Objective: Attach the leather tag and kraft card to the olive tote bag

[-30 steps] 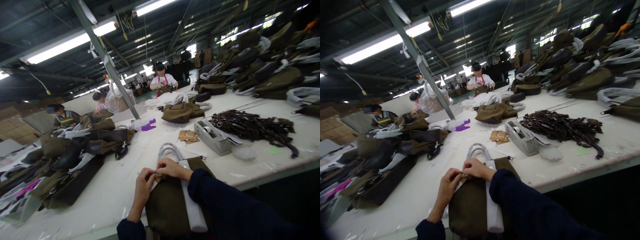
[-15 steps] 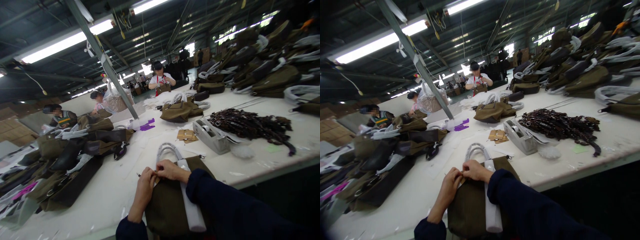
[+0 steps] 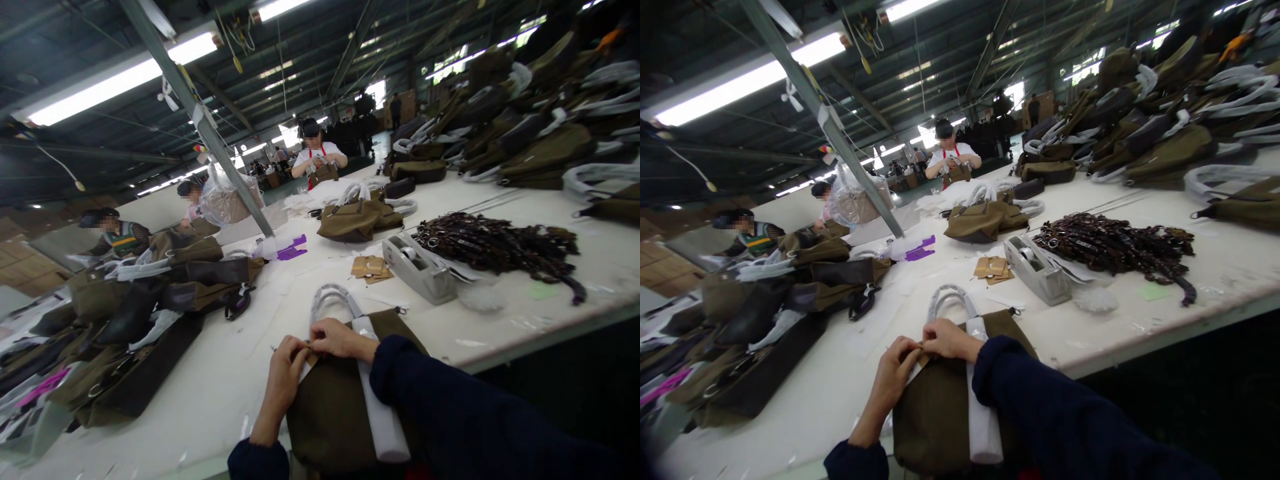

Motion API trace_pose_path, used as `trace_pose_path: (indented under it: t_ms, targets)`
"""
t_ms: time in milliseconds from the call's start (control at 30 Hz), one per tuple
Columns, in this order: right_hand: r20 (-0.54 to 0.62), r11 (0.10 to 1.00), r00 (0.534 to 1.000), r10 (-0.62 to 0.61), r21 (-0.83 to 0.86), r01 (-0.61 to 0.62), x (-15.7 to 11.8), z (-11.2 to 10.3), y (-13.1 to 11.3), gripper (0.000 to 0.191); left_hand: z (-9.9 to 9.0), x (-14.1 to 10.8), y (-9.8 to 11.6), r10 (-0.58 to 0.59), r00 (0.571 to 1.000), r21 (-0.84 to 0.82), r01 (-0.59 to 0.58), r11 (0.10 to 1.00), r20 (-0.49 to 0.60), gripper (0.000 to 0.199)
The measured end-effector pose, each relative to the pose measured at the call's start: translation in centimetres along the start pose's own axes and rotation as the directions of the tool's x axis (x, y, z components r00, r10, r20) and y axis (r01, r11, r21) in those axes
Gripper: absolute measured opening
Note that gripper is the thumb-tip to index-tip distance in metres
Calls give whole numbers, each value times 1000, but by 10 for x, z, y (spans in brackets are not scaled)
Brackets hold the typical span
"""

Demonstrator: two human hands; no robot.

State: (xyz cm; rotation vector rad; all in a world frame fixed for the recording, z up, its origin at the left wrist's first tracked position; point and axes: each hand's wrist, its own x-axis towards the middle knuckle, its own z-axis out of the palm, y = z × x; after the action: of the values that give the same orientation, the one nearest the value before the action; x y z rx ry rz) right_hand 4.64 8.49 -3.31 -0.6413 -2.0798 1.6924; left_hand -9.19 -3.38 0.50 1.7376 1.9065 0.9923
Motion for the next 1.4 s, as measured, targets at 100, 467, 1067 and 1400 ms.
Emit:
trace_pose_path:
  t_ms: [100,467,1067,1400]
  targets:
    - [12,1000,1000,-8,-12,8,-2,0,-1,8,-3,3,1,28,998,31,-30,999,61,17]
    - [34,999,999,2,32,-3,-1,-3,-1,7,-9,9,0,1,988,44,-8,999,157,16]
    - [-43,998,998,-49,-41,47,-4,1,-2,10,1,2,-6,-76,996,-86,79,993,35,15]
    - [-80,994,995,-66,-90,59,-8,1,-7,9,-3,7,-2,-1,998,21,0,1000,57,15]
